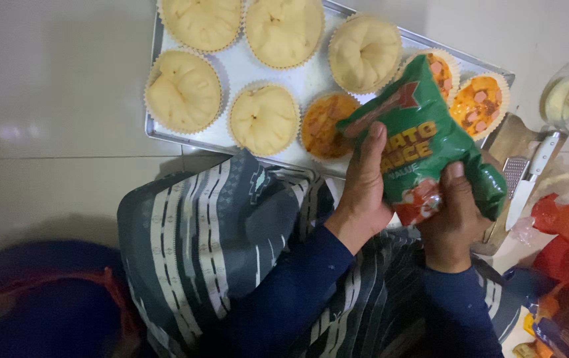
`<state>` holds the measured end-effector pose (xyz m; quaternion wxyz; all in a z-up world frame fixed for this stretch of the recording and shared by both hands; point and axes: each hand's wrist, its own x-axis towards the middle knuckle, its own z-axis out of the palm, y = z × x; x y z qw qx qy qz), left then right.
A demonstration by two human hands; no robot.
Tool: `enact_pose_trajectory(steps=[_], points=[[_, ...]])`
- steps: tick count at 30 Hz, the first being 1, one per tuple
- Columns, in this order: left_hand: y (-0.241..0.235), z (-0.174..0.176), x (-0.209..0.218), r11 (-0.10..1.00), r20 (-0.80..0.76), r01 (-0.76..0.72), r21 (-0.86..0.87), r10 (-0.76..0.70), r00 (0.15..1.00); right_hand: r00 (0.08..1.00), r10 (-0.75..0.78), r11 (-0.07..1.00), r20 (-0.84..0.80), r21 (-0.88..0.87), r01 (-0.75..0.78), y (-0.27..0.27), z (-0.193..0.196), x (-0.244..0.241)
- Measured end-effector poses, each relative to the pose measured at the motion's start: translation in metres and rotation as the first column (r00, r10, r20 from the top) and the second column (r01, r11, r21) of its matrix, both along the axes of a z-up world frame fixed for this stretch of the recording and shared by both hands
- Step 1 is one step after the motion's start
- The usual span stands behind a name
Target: The person fills a piping bag with mayonnaise and pipes decorative lines onto several prepared pastries on a tray.
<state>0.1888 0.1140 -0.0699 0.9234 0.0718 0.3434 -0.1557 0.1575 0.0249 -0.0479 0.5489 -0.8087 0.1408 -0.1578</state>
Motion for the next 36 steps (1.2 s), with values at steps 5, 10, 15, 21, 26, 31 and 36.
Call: enact_pose_trajectory(steps=[5,10,15,21,26,31,36], points=[[-0.012,-0.006,0.015,0.999,0.029,-0.023,-0.027,0.024,0.999,0.999,-0.047,0.986,-0.005,0.16,0.047,-0.002,0.002,0.014],[-0.01,-0.001,0.025,0.998,0.047,-0.057,-0.016,0.057,0.997,0.998,-0.049,0.975,0.041,0.221,0.039,-0.005,0.002,0.018],[-0.013,-0.001,0.02,0.998,0.011,-0.025,-0.051,0.025,1.0,0.996,-0.074,0.994,0.059,0.085,0.068,-0.008,-0.003,0.012],[-0.011,0.006,-0.005,0.999,0.031,-0.04,-0.007,0.04,0.999,1.0,0.013,0.938,-0.026,0.348,-0.003,-0.003,0.008,-0.007],[-0.005,0.011,-0.029,1.0,-0.07,0.017,0.014,-0.016,0.997,0.999,-0.041,0.994,0.024,0.099,0.038,0.004,0.012,-0.025],[0.004,0.018,-0.04,1.0,-0.112,-0.02,0.001,0.02,0.994,0.988,-0.152,0.972,0.014,0.185,0.147,0.009,0.001,-0.033],[0.004,0.015,-0.031,1.0,-0.103,-0.026,-0.002,0.026,0.994,0.99,-0.139,0.968,-0.039,0.204,0.144,-0.008,-0.004,-0.034]])
